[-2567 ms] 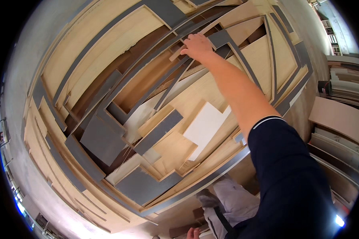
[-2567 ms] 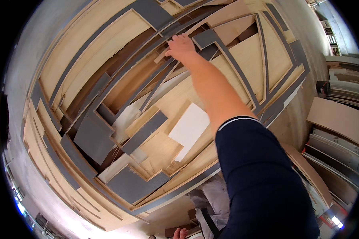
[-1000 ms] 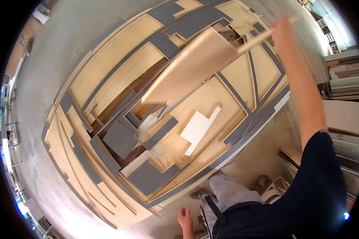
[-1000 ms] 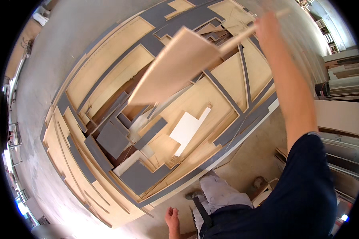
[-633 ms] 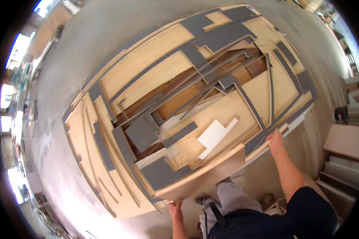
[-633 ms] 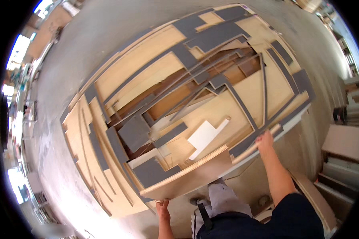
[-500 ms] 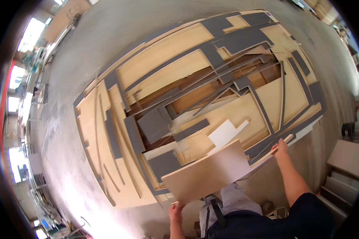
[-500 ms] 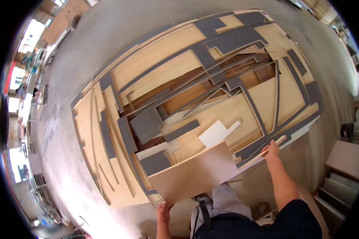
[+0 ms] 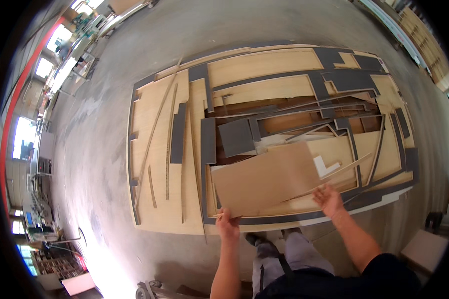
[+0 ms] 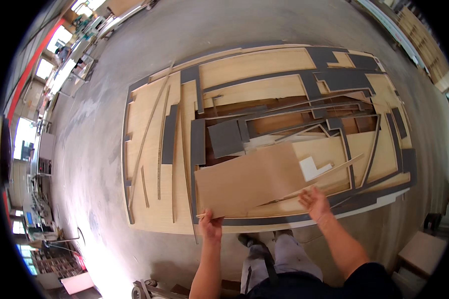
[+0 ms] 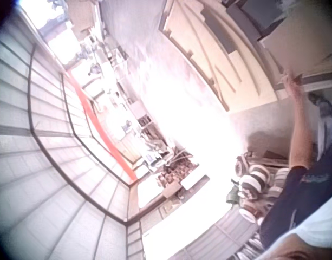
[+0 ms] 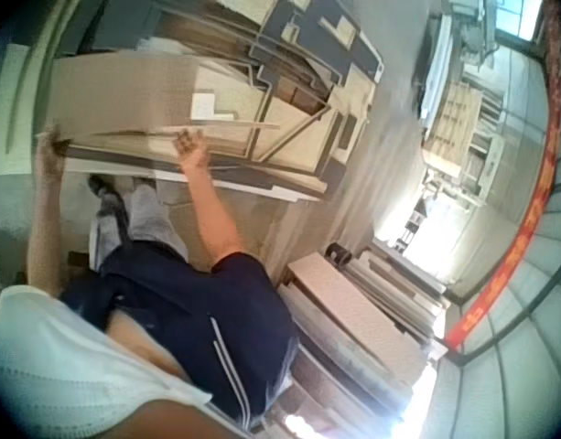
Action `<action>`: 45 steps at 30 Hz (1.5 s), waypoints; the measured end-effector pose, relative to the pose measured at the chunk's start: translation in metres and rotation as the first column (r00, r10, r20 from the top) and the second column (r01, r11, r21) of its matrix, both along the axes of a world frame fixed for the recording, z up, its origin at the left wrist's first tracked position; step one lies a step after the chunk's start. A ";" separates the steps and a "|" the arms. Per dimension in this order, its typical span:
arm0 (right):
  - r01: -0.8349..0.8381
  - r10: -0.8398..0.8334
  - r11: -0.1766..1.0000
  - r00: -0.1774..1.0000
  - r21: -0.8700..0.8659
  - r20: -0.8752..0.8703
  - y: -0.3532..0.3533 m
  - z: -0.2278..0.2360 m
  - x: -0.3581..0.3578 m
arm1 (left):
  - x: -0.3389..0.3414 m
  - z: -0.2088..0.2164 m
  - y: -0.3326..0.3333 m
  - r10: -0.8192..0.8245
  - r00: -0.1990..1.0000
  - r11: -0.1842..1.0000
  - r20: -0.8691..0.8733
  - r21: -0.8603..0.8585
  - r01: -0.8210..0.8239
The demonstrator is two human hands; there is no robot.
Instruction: The person operates a control panel for a wood-cutting machine, then peels adhesive labels from a roll and applies them to specific sections of a large grey composite panel. After applying the labels, the person removes waste material strips from around the panel and places them onto a wooden scrap pile.
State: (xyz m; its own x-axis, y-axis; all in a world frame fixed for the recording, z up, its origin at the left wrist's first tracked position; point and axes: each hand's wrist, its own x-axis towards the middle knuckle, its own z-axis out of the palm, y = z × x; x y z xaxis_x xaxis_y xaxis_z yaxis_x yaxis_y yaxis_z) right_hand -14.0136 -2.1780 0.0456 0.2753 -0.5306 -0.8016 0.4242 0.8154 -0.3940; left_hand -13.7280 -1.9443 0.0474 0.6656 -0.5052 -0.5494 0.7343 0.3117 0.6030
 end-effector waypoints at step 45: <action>-0.892 -0.104 -0.072 0.451 -0.446 -0.886 -0.262 -0.228 0.236 | 0.083 -0.208 -0.156 -0.902 0.073 -0.431 -0.426 0.900 -0.071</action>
State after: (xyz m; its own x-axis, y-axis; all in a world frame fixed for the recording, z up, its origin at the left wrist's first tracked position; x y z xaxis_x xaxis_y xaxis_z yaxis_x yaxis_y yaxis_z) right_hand -13.7777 -2.4404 -0.1826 0.6114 -0.7858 0.0933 -0.5292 -0.4937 -0.6901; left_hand -13.6446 -2.1003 -0.1609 0.6305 -0.3632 -0.6860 -0.5687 -0.8177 -0.0897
